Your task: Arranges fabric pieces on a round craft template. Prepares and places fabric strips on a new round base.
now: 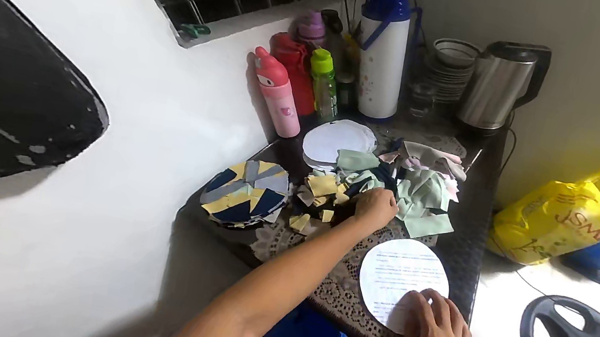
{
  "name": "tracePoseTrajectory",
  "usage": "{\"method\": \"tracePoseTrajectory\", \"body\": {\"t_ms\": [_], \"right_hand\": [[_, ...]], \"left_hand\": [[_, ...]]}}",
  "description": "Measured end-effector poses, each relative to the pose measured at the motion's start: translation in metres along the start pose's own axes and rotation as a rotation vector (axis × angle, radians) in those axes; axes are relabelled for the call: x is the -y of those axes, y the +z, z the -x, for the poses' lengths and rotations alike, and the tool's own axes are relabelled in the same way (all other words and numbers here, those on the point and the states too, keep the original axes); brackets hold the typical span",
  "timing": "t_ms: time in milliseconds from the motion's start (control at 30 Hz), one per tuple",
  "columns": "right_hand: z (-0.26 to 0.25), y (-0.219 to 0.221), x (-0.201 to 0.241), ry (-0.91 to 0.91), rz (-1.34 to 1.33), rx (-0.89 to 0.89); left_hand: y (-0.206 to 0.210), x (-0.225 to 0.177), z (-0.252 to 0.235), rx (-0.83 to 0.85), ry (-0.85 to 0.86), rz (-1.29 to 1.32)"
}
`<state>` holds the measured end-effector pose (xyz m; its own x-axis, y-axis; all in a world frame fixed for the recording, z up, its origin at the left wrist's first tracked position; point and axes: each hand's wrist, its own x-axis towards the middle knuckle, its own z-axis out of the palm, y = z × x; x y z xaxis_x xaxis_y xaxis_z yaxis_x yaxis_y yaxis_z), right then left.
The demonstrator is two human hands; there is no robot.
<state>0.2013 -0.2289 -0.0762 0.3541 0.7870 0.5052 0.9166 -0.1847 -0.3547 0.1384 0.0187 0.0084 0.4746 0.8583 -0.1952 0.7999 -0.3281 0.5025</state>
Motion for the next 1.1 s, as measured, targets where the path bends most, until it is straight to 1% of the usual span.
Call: {"method": "tracePoseTrajectory", "body": {"t_ms": [67, 167, 267, 333, 467, 600, 767, 833, 867, 967, 1033, 1067, 1100], "right_hand": [[0.0, 0.0, 0.0, -0.002, 0.0, -0.005], [0.001, 0.0, 0.0, 0.003, -0.008, -0.001], [0.001, 0.001, 0.0, 0.007, -0.025, 0.0], [0.001, 0.002, 0.0, 0.007, -0.025, -0.009], [0.001, 0.001, 0.0, 0.006, -0.021, -0.014], [0.001, 0.001, 0.0, 0.004, -0.018, -0.014], [0.001, 0.002, -0.001, 0.0, -0.018, -0.023], [0.001, 0.001, -0.001, 0.0, -0.02, -0.019], [0.001, 0.001, -0.001, 0.001, -0.021, -0.017], [0.001, 0.001, 0.0, 0.005, -0.017, -0.015], [0.001, 0.0, 0.0, 0.008, -0.012, -0.007], [0.001, 0.0, 0.0, 0.007, -0.01, -0.005], [0.001, 0.0, 0.0, 0.008, -0.008, -0.002]], "left_hand": [[-0.004, 0.005, -0.005, -0.02, 0.024, 0.19], [-0.013, 0.017, -0.009, -0.03, 0.041, 0.643], [-0.026, 0.027, -0.003, 0.029, 0.045, 1.022], [-0.033, 0.034, 0.005, 0.107, 0.071, 1.163], [-0.034, 0.051, 0.016, 0.242, 0.125, 1.303], [-0.031, 0.051, 0.026, 0.221, 0.073, 1.435], [-0.025, 0.049, 0.033, 0.234, 0.001, 1.49], [-0.022, 0.047, 0.044, 0.3, -0.016, 1.499], [-0.021, 0.047, 0.052, 0.354, 0.003, 1.494], [-0.012, 0.052, 0.069, 0.523, 0.131, 1.455], [-0.011, 0.053, 0.075, 0.51, 0.109, 1.47], [-0.013, 0.052, 0.076, 0.449, 0.055, 1.469], [-0.015, 0.05, 0.074, 0.347, -0.018, 1.433]]}}
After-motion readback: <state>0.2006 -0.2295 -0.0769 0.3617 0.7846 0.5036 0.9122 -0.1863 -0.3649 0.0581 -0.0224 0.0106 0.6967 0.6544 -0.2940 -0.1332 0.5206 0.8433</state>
